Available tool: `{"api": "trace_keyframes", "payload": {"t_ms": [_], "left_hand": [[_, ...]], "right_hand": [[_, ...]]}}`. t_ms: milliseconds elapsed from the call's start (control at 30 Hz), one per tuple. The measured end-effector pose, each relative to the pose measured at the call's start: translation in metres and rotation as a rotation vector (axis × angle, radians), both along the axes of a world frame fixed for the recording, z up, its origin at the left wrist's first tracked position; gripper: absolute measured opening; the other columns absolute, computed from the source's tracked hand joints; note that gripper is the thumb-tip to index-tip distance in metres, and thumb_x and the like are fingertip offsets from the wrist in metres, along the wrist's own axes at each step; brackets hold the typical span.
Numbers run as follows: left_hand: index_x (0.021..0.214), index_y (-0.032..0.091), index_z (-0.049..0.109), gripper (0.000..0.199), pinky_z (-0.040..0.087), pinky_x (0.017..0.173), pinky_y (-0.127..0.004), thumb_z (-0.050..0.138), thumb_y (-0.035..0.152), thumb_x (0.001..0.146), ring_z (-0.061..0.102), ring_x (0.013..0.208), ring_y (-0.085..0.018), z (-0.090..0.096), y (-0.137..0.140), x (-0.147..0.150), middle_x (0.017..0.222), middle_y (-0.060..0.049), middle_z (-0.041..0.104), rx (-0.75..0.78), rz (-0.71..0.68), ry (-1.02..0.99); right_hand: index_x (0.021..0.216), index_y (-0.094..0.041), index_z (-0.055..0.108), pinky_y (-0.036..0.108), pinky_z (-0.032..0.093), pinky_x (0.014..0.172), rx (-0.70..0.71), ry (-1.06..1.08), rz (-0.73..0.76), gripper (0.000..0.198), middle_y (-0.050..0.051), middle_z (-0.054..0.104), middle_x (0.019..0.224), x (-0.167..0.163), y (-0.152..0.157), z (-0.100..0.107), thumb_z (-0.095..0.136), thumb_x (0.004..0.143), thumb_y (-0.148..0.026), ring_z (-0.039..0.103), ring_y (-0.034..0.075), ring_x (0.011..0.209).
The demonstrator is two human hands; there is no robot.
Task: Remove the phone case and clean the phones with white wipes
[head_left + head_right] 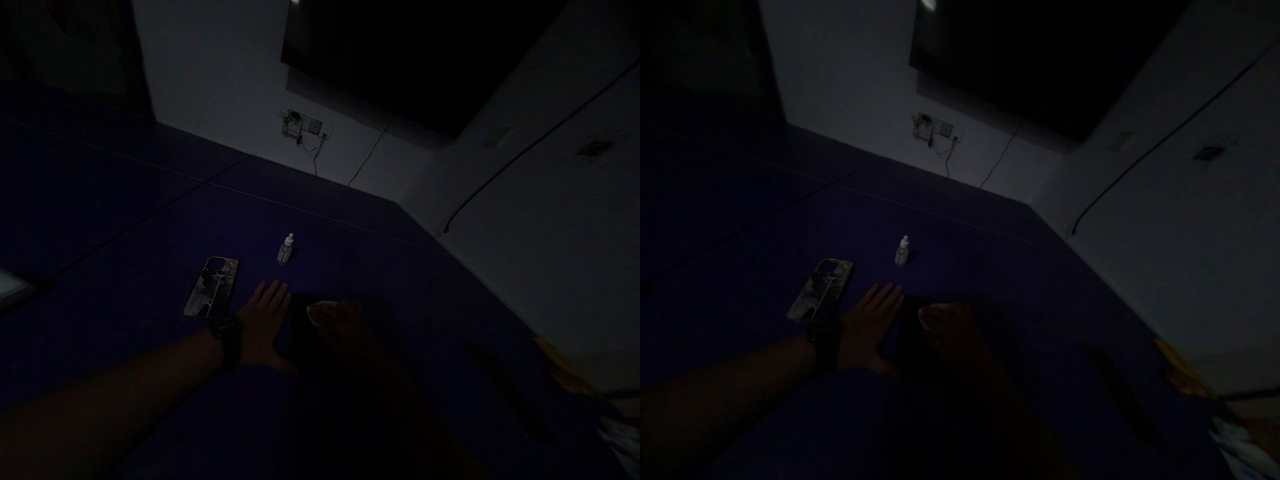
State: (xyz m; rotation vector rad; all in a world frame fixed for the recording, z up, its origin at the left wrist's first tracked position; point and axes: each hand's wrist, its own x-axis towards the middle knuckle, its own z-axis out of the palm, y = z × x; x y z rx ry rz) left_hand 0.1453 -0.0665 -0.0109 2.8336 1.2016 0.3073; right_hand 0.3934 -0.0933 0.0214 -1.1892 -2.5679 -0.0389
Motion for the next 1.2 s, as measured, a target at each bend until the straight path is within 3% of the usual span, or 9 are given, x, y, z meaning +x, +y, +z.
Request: {"api": "trace_keyframes", "payload": {"t_ms": [200, 433, 533, 667, 767, 933, 1000, 1100, 1200], "left_hand": [[0.151, 0.001, 0.034, 0.128, 0.010, 0.120, -0.058, 0.041, 0.095, 0.064, 0.016, 0.149, -0.047, 0.003, -0.001, 0.001, 0.159, -0.029, 0.025, -0.027, 0.008, 0.021], [0.151, 0.004, 0.034, 0.126, 0.011, 0.119, -0.059, 0.042, 0.095, 0.065, 0.018, 0.149, -0.047, 0.001, 0.001, -0.001, 0.159, -0.028, 0.027, -0.017, -0.008, 0.024], [0.151, 0.004, 0.034, 0.125, 0.011, 0.119, -0.058, 0.041, 0.095, 0.066, 0.019, 0.149, -0.046, 0.001, 0.001, -0.001, 0.159, -0.028, 0.027, -0.001, -0.009, 0.023], [0.151, 0.003, 0.035, 0.127, 0.011, 0.119, -0.058, 0.040, 0.096, 0.064, 0.019, 0.149, -0.047, 0.001, 0.000, -0.001, 0.159, -0.028, 0.027, -0.001, -0.003, 0.022], [0.151, 0.002, 0.035, 0.128, 0.011, 0.119, -0.058, 0.040, 0.096, 0.064, 0.019, 0.149, -0.047, 0.000, 0.000, -0.001, 0.159, -0.028, 0.028, -0.002, 0.001, 0.017], [0.150, 0.002, 0.034, 0.126, 0.011, 0.119, -0.060, 0.039, 0.095, 0.065, 0.018, 0.149, -0.048, -0.002, 0.001, -0.001, 0.159, -0.028, 0.028, 0.001, -0.003, 0.005], [0.150, 0.003, 0.034, 0.125, 0.010, 0.119, -0.060, 0.039, 0.095, 0.066, 0.017, 0.149, -0.048, -0.002, 0.001, -0.001, 0.159, -0.028, 0.028, 0.007, 0.000, 0.004], [0.151, 0.002, 0.033, 0.125, 0.010, 0.119, -0.060, 0.037, 0.095, 0.067, 0.017, 0.149, -0.048, -0.001, 0.000, -0.001, 0.159, -0.028, 0.026, 0.001, -0.003, 0.013], [0.151, 0.001, 0.032, 0.127, 0.010, 0.119, -0.060, 0.038, 0.095, 0.066, 0.015, 0.149, -0.048, 0.001, 0.000, -0.001, 0.160, -0.029, 0.025, -0.018, -0.001, 0.028]], "right_hand": [[0.141, -0.025, 0.055, 0.047, 0.037, 0.104, -0.062, -0.070, 0.152, 0.043, 0.008, 0.059, 0.143, -0.010, -0.004, -0.002, 0.048, 0.101, -0.040, 0.052, 0.026, 0.127], [0.131, -0.026, 0.063, 0.049, 0.040, 0.096, 0.000, -0.003, -0.077, 0.036, 0.008, 0.067, 0.131, 0.002, 0.002, 0.000, 0.041, 0.104, -0.034, 0.059, 0.027, 0.112], [0.123, -0.025, 0.068, 0.046, 0.040, 0.094, -0.020, 0.025, 0.010, 0.034, 0.008, 0.072, 0.123, 0.007, -0.001, 0.002, 0.041, 0.104, -0.032, 0.061, 0.025, 0.105], [0.139, -0.022, 0.057, 0.045, 0.036, 0.104, -0.044, -0.021, 0.167, 0.042, 0.009, 0.061, 0.140, -0.007, -0.006, -0.001, 0.046, 0.101, -0.037, 0.051, 0.026, 0.126], [0.144, -0.023, 0.052, 0.048, 0.035, 0.103, -0.023, -0.065, 0.041, 0.047, 0.009, 0.056, 0.145, -0.013, -0.004, -0.005, 0.047, 0.100, -0.039, 0.050, 0.028, 0.127], [0.122, -0.029, 0.070, 0.048, 0.038, 0.094, 0.004, 0.036, -0.183, 0.034, 0.005, 0.072, 0.123, -0.001, 0.001, -0.003, 0.042, 0.104, -0.035, 0.060, 0.026, 0.104], [0.118, -0.029, 0.071, 0.047, 0.038, 0.094, -0.013, 0.059, -0.111, 0.033, 0.005, 0.074, 0.117, 0.000, -0.001, -0.001, 0.042, 0.104, -0.035, 0.061, 0.024, 0.101], [0.132, -0.028, 0.063, 0.045, 0.037, 0.100, -0.066, 0.015, 0.076, 0.036, 0.005, 0.067, 0.132, -0.008, -0.006, 0.000, 0.044, 0.103, -0.036, 0.057, 0.025, 0.117], [0.142, -0.027, 0.054, 0.048, 0.034, 0.103, -0.084, -0.048, 0.072, 0.043, 0.006, 0.058, 0.144, -0.016, -0.007, -0.003, 0.046, 0.101, -0.039, 0.050, 0.027, 0.127]]}}
